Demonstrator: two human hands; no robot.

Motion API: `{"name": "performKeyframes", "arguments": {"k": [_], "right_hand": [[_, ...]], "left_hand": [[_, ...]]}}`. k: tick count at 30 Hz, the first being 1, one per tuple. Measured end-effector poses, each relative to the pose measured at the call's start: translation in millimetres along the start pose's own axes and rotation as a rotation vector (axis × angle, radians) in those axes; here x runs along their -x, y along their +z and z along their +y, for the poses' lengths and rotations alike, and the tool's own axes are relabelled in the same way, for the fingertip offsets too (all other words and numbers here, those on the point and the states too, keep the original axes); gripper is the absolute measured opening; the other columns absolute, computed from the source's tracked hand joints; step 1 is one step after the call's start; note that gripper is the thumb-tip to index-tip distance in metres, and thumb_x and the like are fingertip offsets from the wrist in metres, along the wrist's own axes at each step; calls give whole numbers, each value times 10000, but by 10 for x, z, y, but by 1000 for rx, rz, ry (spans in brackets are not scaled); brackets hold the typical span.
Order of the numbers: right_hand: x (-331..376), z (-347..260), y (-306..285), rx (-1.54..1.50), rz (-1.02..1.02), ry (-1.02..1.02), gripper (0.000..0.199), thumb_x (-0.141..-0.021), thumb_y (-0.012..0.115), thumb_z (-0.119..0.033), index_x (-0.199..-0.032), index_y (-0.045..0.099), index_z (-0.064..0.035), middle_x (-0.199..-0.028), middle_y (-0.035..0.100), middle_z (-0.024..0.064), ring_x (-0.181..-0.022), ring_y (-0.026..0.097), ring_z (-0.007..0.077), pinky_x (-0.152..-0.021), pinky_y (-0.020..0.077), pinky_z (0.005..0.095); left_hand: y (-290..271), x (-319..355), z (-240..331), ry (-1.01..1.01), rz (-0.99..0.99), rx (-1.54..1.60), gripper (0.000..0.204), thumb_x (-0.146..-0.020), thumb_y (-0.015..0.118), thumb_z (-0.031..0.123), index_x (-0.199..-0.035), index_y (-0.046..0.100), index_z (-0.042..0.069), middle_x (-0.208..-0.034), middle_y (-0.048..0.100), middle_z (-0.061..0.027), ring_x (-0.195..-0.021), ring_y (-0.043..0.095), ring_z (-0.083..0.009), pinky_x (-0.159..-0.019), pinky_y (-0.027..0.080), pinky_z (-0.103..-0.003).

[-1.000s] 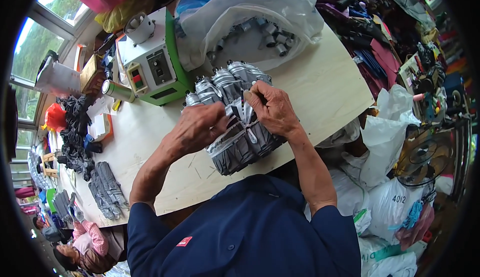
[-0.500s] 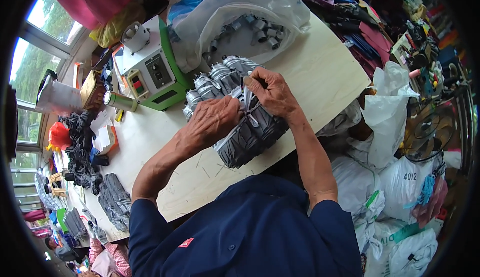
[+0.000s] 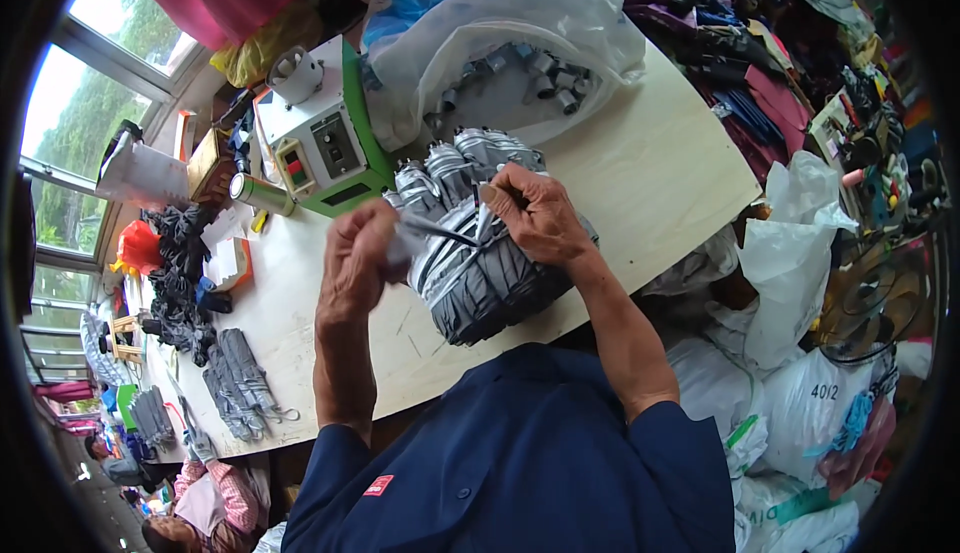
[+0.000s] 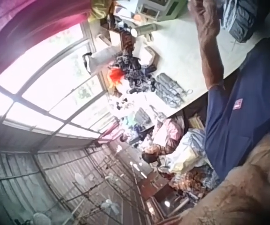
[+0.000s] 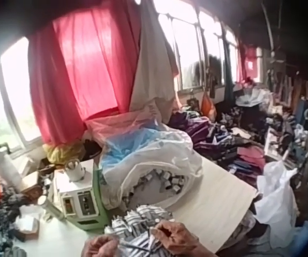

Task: Assembling plastic caps and metal rings onto grey handle-like mechanical components at a factory workbench.

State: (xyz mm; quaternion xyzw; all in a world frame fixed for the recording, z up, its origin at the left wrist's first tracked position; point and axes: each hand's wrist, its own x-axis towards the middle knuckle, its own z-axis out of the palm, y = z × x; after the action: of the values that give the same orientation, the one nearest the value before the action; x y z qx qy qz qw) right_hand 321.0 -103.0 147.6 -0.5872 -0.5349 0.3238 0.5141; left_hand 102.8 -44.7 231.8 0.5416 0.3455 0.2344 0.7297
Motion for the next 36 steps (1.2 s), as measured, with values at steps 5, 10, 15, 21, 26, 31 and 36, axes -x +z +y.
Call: {"name": "performKeyframes", "arguments": {"k": [5, 10, 15, 21, 26, 31, 36], "right_hand": [[-131, -250, -119, -25, 36, -289, 195, -931, 623, -185, -810, 556, -49, -725, 518, -6, -715, 459, 75, -655, 399, 243], [-288, -400, -135, -32, -50, -495, 165, -918, 641, -171, -823, 577, -52, -765, 559, 0, -743, 503, 87, -676, 415, 249], [-323, -303, -157, -284, -66, -241, 169, -924, 628, -158, -816, 572, -40, -791, 568, -3, -753, 515, 93, -680, 423, 257], [-484, -364, -153, -260, -161, 28, 147, -899, 656, -174, -872, 632, -31, -787, 584, 37, -767, 545, 132, -740, 449, 281], [-381, -234, -422, 156, -408, -279, 176, -835, 707, -157, -945, 651, -31, -877, 623, 76, -841, 585, 183, -791, 466, 310], [-229, -267, -337, 360, -378, -325, 125, -815, 697, -134, -863, 652, -28, -840, 617, 103, -844, 585, 276, -800, 473, 346], [-120, 74, -445, 172, -152, -220, 126, -890, 645, -151, -880, 588, -39, -760, 568, 42, -756, 565, 185, -699, 470, 289]], "left_hand": [[-50, -401, -438, 465, 160, -460, 162, -918, 548, 170, -823, 517, 43, -701, 542, -48, -596, 524, -162, -534, 426, -282], [342, -282, -526, 574, 180, -873, 134, -935, 535, 115, -849, 510, 14, -759, 554, -97, -704, 562, -229, -652, 454, -361], [355, -371, -511, 469, 257, -704, 186, -960, 503, 156, -832, 514, 22, -720, 551, -84, -655, 572, -185, -619, 471, -324], [191, -423, 13, 114, 61, 12, 228, -967, 482, 216, -831, 534, 41, -599, 508, -42, -487, 492, -131, -466, 401, -257], [49, -441, 298, 296, 38, 390, 251, -973, 506, 245, -825, 496, 43, -640, 558, -61, -459, 469, -86, -403, 354, -229], [-215, -425, 284, 382, 206, 409, 251, -964, 518, 275, -877, 500, 41, -635, 537, -42, -451, 442, -73, -389, 327, -209], [-623, -29, 212, 482, 369, 426, 229, -940, 523, 301, -917, 449, 85, -587, 402, 21, -434, 323, -59, -382, 281, -189]]}}
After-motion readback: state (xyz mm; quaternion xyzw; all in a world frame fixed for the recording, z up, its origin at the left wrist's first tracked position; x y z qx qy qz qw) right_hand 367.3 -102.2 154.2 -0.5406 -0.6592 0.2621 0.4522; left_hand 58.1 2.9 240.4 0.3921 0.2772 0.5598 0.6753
